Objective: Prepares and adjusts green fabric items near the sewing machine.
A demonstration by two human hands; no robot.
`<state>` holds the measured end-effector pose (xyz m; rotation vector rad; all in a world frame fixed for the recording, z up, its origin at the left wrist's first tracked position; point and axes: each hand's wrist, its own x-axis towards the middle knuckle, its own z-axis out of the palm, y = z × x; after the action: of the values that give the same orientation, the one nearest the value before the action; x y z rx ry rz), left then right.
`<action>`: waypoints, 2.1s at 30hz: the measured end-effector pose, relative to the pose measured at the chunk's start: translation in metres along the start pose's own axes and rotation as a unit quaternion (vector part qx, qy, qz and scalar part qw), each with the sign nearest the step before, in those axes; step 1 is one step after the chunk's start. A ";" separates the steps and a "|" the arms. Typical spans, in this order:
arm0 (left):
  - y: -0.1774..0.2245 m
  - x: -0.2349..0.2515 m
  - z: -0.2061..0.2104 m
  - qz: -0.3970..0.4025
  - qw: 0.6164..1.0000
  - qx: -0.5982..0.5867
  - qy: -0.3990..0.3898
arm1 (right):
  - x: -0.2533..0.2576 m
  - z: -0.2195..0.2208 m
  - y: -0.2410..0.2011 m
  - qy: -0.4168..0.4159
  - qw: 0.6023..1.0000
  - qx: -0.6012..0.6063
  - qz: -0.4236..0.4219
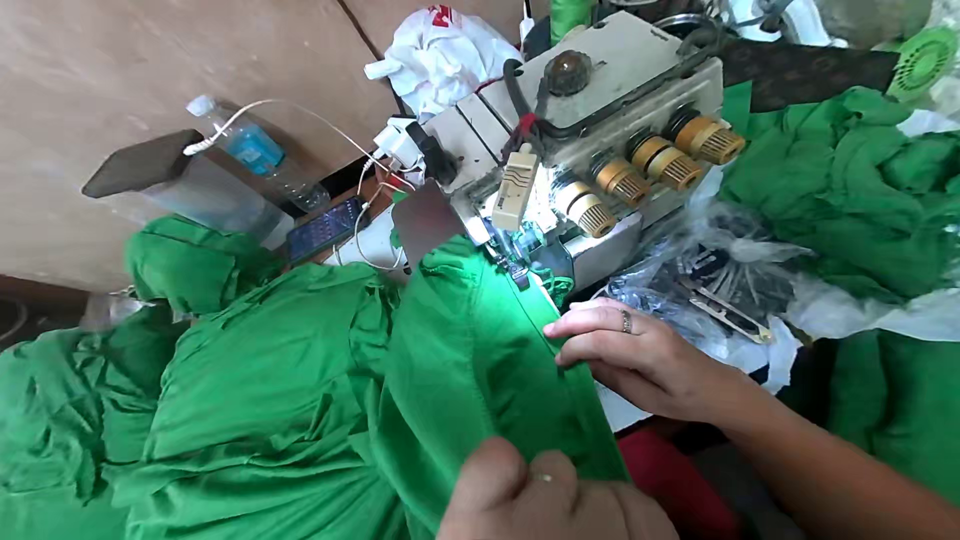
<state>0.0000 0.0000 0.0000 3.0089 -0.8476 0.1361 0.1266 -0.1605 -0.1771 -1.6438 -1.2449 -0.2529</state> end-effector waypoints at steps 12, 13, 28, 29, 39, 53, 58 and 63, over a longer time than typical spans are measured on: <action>-0.012 0.033 0.093 -0.091 0.974 0.125 0.164 | -0.002 0.007 0.006 0.056 0.997 -0.051 -0.019; -0.013 0.034 0.095 -0.097 0.973 0.123 0.172 | -0.001 0.007 0.007 0.062 0.996 -0.054 -0.019; -0.035 0.034 0.123 -0.173 0.952 0.012 0.251 | 0.003 0.012 0.025 0.164 0.984 0.029 0.068; -0.036 0.034 0.124 -0.170 0.951 0.020 0.257 | 0.003 0.012 0.024 0.164 0.984 0.031 0.069; -0.083 0.035 0.131 -0.120 0.959 -0.080 0.246 | -0.003 0.010 0.013 0.153 0.977 -0.003 0.149; -0.092 -0.001 0.105 -0.278 0.941 -0.022 0.192 | 0.010 0.026 -0.007 0.084 0.996 0.004 0.009; -0.054 -0.017 0.099 -0.188 0.956 -0.154 0.163 | 0.016 0.024 -0.007 0.003 0.999 -0.037 -0.034; -0.049 0.012 0.110 -0.164 0.944 -0.204 0.202 | 0.020 -0.005 0.015 0.053 0.994 -0.080 0.053</action>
<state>0.0448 0.0321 -0.1076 2.5460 -0.2851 0.4834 0.1495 -0.1516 -0.1699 -1.8048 -1.0765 -0.3767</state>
